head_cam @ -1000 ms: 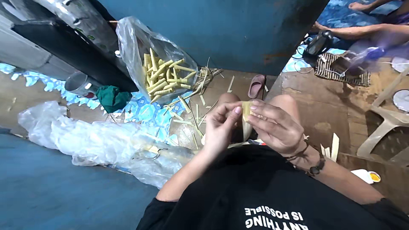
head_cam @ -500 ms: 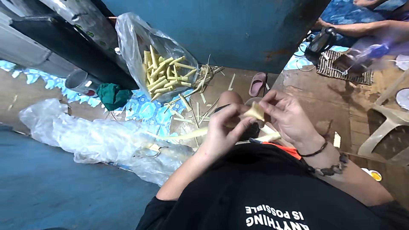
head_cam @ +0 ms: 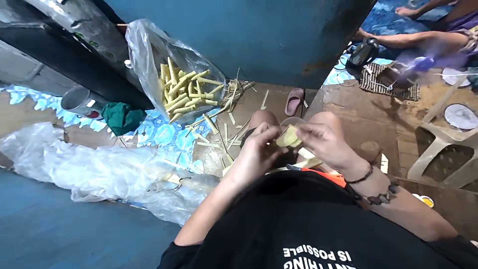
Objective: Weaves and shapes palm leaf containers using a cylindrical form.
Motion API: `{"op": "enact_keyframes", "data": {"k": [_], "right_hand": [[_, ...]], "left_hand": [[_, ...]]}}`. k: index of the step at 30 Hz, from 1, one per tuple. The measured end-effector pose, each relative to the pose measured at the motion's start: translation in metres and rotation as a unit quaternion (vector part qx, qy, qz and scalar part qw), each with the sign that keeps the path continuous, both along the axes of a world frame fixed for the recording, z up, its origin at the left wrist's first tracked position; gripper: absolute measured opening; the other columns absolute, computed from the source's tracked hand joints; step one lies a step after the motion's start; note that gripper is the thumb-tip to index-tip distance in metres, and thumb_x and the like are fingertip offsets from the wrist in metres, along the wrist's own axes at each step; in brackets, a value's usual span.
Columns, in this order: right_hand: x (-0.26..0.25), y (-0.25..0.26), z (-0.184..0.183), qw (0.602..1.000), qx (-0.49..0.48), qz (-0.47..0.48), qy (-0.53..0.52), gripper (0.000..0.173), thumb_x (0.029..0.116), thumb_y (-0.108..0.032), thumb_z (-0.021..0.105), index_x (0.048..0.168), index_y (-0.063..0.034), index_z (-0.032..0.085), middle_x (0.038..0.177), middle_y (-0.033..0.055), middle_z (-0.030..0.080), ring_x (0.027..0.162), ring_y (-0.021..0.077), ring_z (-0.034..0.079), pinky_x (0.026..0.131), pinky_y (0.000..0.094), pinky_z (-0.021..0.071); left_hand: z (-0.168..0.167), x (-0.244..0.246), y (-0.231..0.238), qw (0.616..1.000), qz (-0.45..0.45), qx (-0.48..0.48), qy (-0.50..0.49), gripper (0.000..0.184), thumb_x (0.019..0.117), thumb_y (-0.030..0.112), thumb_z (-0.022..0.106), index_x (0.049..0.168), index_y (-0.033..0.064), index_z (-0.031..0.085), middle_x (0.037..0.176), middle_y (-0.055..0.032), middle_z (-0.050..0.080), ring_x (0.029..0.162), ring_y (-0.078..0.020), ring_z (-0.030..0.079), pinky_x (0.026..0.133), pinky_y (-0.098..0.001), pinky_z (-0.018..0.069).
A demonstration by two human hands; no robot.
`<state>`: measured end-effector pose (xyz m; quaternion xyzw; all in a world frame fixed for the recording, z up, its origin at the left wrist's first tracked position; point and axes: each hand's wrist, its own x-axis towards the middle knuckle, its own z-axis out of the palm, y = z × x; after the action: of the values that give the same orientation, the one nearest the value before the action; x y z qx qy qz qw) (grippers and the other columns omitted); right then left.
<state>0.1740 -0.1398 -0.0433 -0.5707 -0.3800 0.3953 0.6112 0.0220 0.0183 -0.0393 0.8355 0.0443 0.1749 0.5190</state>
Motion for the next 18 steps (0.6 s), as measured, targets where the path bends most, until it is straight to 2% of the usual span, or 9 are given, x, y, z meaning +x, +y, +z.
{"op": "enact_keyframes", "data": {"k": [3,7,9,11,12,13,15,16,18], "right_hand": [[-0.003,0.004,0.003,0.997,-0.015,-0.026,0.076,0.015,0.1072,-0.013,0.049,0.115,-0.0085,0.061,0.082,0.0026,0.071,0.063,0.0083,0.068,0.058,0.0229,0.0595],[-0.009,0.004,0.000,0.999,-0.009,0.012,-0.036,0.024,0.1073,-0.022,0.048,0.107,-0.0061,0.067,0.088,-0.0011,0.067,0.077,0.0060,0.067,0.071,0.0237,0.0593],[-0.010,0.006,0.001,0.997,-0.021,-0.005,0.068,0.029,0.1104,-0.020,0.043,0.105,-0.0055,0.067,0.078,-0.0002,0.069,0.065,0.0055,0.066,0.062,0.0209,0.0586],[-0.011,0.009,0.004,0.993,-0.031,-0.013,0.115,0.027,0.1110,-0.018,0.039,0.115,-0.0070,0.063,0.075,0.0021,0.067,0.057,0.0059,0.063,0.052,0.0192,0.0545],[-0.013,0.009,0.003,0.998,-0.024,-0.023,0.051,0.022,0.1092,-0.014,0.044,0.119,-0.0067,0.062,0.080,0.0011,0.068,0.061,0.0040,0.063,0.055,0.0182,0.0547],[-0.016,0.008,0.001,0.997,-0.008,-0.043,-0.068,0.020,0.1044,-0.014,0.055,0.121,-0.0058,0.063,0.092,-0.0002,0.070,0.073,0.0024,0.066,0.064,0.0182,0.0566],[-0.018,0.007,-0.007,0.959,0.038,-0.068,-0.272,0.038,0.0960,-0.024,0.069,0.127,-0.0019,0.065,0.114,0.0055,0.067,0.102,0.0090,0.066,0.088,0.0263,0.0582],[-0.019,0.006,-0.008,0.963,0.039,-0.059,-0.260,0.036,0.0985,-0.022,0.066,0.128,-0.0017,0.065,0.114,0.0048,0.068,0.101,0.0081,0.067,0.089,0.0259,0.0586],[-0.019,0.004,-0.001,1.000,-0.019,-0.007,-0.012,0.029,0.1100,-0.016,0.042,0.129,-0.0041,0.062,0.091,0.0002,0.072,0.073,0.0044,0.069,0.067,0.0206,0.0594]], "left_hand": [[-0.002,0.000,-0.004,0.999,0.027,-0.002,-0.024,0.011,0.0922,0.008,0.074,0.102,0.0032,0.072,0.100,-0.0044,0.061,0.088,-0.0073,0.062,0.076,-0.0215,0.0571],[-0.002,-0.002,-0.002,0.998,0.053,0.025,-0.038,0.018,0.0901,0.014,0.078,0.103,0.0050,0.069,0.111,-0.0053,0.057,0.098,-0.0078,0.062,0.080,-0.0225,0.0584],[-0.005,-0.003,0.000,0.997,0.048,0.018,-0.060,0.017,0.0869,0.009,0.080,0.099,0.0033,0.070,0.114,-0.0064,0.060,0.098,-0.0091,0.065,0.081,-0.0245,0.0610],[-0.007,-0.003,0.000,0.997,0.045,-0.001,-0.060,0.011,0.0890,0.009,0.077,0.095,0.0033,0.071,0.105,-0.0034,0.068,0.090,-0.0066,0.067,0.078,-0.0245,0.0596],[-0.007,-0.004,0.000,0.998,0.037,-0.014,-0.049,0.010,0.0914,0.010,0.075,0.097,0.0029,0.070,0.098,-0.0020,0.070,0.082,-0.0054,0.068,0.073,-0.0239,0.0597],[-0.006,-0.005,0.001,0.998,0.034,-0.026,-0.035,0.011,0.0931,0.010,0.073,0.100,0.0031,0.069,0.092,-0.0007,0.071,0.077,-0.0049,0.068,0.071,-0.0239,0.0600],[-0.006,-0.006,0.002,0.998,0.040,-0.045,-0.016,0.013,0.0927,0.008,0.072,0.104,0.0044,0.068,0.087,0.0006,0.071,0.073,-0.0051,0.067,0.068,-0.0243,0.0596],[-0.006,-0.007,0.003,0.998,0.037,-0.051,-0.013,0.016,0.0916,0.008,0.074,0.106,0.0048,0.068,0.088,0.0006,0.071,0.073,-0.0054,0.068,0.068,-0.0245,0.0600],[-0.006,-0.007,0.004,0.998,0.010,-0.061,-0.007,0.020,0.0898,0.007,0.076,0.107,0.0043,0.068,0.092,-0.0003,0.073,0.077,-0.0068,0.071,0.071,-0.0261,0.0629]]}}
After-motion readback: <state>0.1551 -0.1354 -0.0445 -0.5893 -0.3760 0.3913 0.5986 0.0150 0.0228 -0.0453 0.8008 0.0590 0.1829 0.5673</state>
